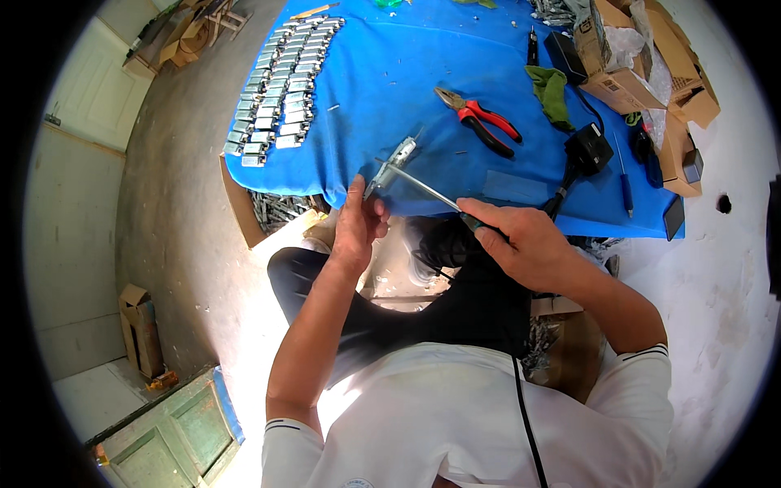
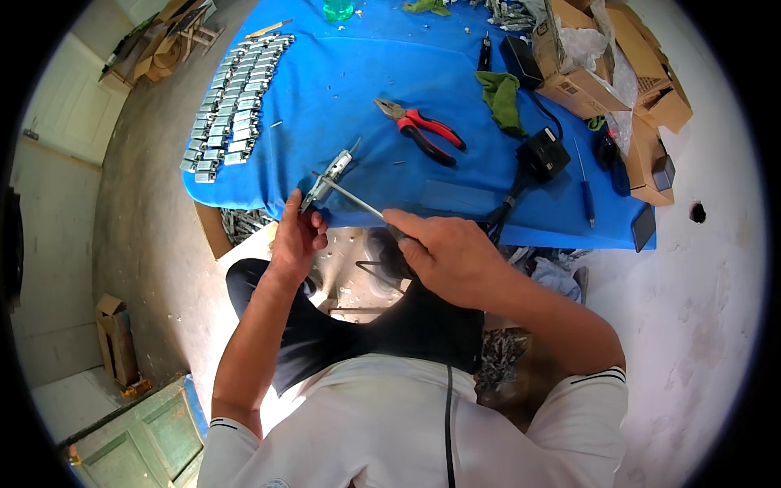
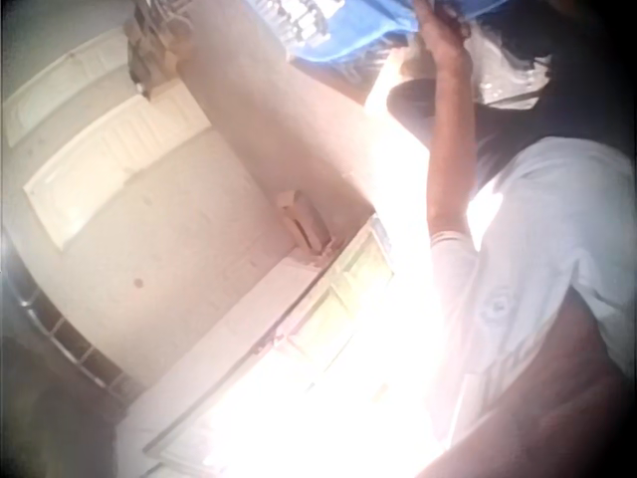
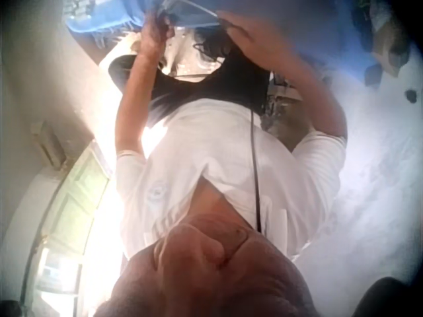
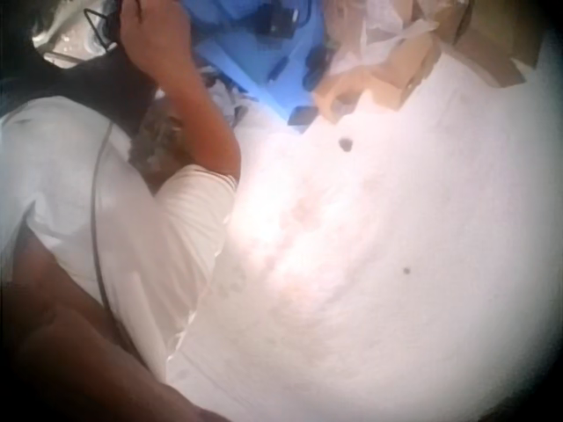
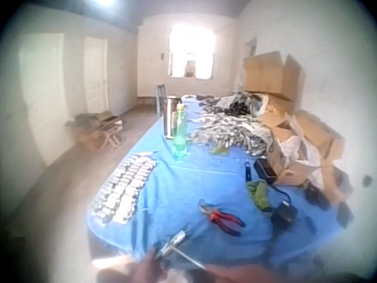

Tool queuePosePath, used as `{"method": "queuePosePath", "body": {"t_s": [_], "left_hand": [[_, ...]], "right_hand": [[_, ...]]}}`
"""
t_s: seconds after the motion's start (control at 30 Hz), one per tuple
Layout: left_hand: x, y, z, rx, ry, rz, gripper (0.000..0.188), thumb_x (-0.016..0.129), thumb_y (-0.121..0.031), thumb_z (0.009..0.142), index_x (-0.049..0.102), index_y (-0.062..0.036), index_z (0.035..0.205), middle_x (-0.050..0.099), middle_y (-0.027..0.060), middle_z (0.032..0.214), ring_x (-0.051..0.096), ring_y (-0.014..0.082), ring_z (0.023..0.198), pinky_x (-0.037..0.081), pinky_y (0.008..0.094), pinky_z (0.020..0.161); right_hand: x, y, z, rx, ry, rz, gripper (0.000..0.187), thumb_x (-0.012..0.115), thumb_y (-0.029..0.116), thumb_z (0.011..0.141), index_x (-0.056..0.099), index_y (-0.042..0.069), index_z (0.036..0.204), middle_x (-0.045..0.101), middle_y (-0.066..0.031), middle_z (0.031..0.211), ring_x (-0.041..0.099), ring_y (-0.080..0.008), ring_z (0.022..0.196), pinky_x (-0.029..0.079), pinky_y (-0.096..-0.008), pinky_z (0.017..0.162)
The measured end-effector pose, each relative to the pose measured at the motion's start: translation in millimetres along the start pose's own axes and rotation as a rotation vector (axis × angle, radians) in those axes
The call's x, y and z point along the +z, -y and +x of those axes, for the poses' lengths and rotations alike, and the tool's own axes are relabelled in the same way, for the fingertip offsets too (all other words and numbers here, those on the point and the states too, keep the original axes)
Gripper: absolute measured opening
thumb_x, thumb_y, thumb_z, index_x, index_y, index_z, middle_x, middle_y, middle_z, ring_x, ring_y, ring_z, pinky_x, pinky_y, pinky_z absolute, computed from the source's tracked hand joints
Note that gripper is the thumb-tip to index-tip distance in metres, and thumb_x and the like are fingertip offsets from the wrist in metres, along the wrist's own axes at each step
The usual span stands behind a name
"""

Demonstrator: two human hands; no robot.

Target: The person uses a screwdriver to tighten screws on small metal lock bodies held in their left hand. They place the finished locks in a row on a blue cloth-covered table and pick up new lock bodies to continue the process.

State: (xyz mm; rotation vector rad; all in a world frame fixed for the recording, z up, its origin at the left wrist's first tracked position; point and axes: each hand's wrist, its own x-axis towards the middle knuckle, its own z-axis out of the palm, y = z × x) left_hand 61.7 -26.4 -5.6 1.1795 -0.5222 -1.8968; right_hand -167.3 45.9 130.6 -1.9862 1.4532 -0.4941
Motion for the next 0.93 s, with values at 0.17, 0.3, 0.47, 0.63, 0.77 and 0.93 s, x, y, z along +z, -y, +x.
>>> {"method": "queuePosePath", "body": {"t_s": [0.17, 0.3, 0.47, 0.63, 0.77, 0.93], "left_hand": [[3, -1, -2, -0.014, 0.033, 0.081, 0.049, 0.049, -0.056, 0.091, 0.046, -0.0128, 0.068, 0.047, 0.0024, 0.062, 0.041, 0.0125, 0.054, 0.030, 0.0244, 0.047], [3, 3, 2, 0.053, -0.003, 0.161, 0.055, 0.046, -0.060, 0.090, 0.047, -0.0103, 0.065, 0.047, 0.0035, 0.061, 0.039, 0.0125, 0.051, 0.029, 0.0261, 0.047], [8, 1, -3, 0.097, -0.064, 0.156, 0.054, 0.047, -0.058, 0.091, 0.043, -0.0111, 0.065, 0.044, 0.0024, 0.060, 0.038, 0.0119, 0.051, 0.027, 0.0256, 0.045], [16, -1, -5, 0.109, -0.116, 0.153, 0.052, 0.049, -0.057, 0.092, 0.038, -0.0137, 0.065, 0.038, 0.0003, 0.060, 0.034, 0.0113, 0.051, 0.025, 0.0244, 0.045], [16, -4, -5, 0.018, -0.082, 0.054, 0.048, 0.050, -0.054, 0.093, 0.037, -0.0141, 0.068, 0.037, -0.0005, 0.061, 0.034, 0.0112, 0.052, 0.024, 0.0241, 0.045], [21, -4, -6, -0.030, -0.008, -0.023, 0.043, 0.053, -0.050, 0.093, 0.037, -0.0131, 0.076, 0.038, -0.0006, 0.063, 0.037, 0.0109, 0.056, 0.025, 0.0245, 0.045]], "right_hand": [[3, 4, -4, 0.050, 0.030, -0.037, 0.037, 0.051, 0.013, 0.090, 0.054, 0.005, 0.126, 0.062, -0.0209, 0.083, 0.061, -0.0371, 0.080, 0.047, -0.0454, 0.072], [3, -2, -5, 0.005, 0.013, -0.041, 0.037, 0.051, 0.013, 0.090, 0.053, 0.004, 0.126, 0.062, -0.0212, 0.083, 0.060, -0.0378, 0.080, 0.047, -0.0452, 0.073], [-13, -5, -2, 0.083, 0.152, 0.133, 0.041, 0.051, 0.011, 0.094, 0.050, 0.007, 0.135, 0.060, -0.0085, 0.081, 0.057, -0.0187, 0.067, 0.049, -0.0291, 0.064], [-43, -11, 13, 0.329, 0.339, 0.401, 0.041, 0.051, 0.012, 0.095, 0.050, 0.010, 0.136, 0.050, 0.0005, 0.075, 0.046, -0.0054, 0.061, 0.044, -0.0210, 0.054], [-35, -13, 9, 0.211, 0.287, 0.310, 0.041, 0.051, 0.011, 0.095, 0.050, 0.010, 0.136, 0.048, 0.0009, 0.073, 0.045, -0.0057, 0.060, 0.044, -0.0210, 0.054], [-29, -18, 3, 0.251, 0.294, 0.368, 0.041, 0.051, 0.012, 0.095, 0.050, 0.011, 0.137, 0.049, 0.0008, 0.073, 0.046, -0.0062, 0.059, 0.044, -0.0210, 0.054]]}}
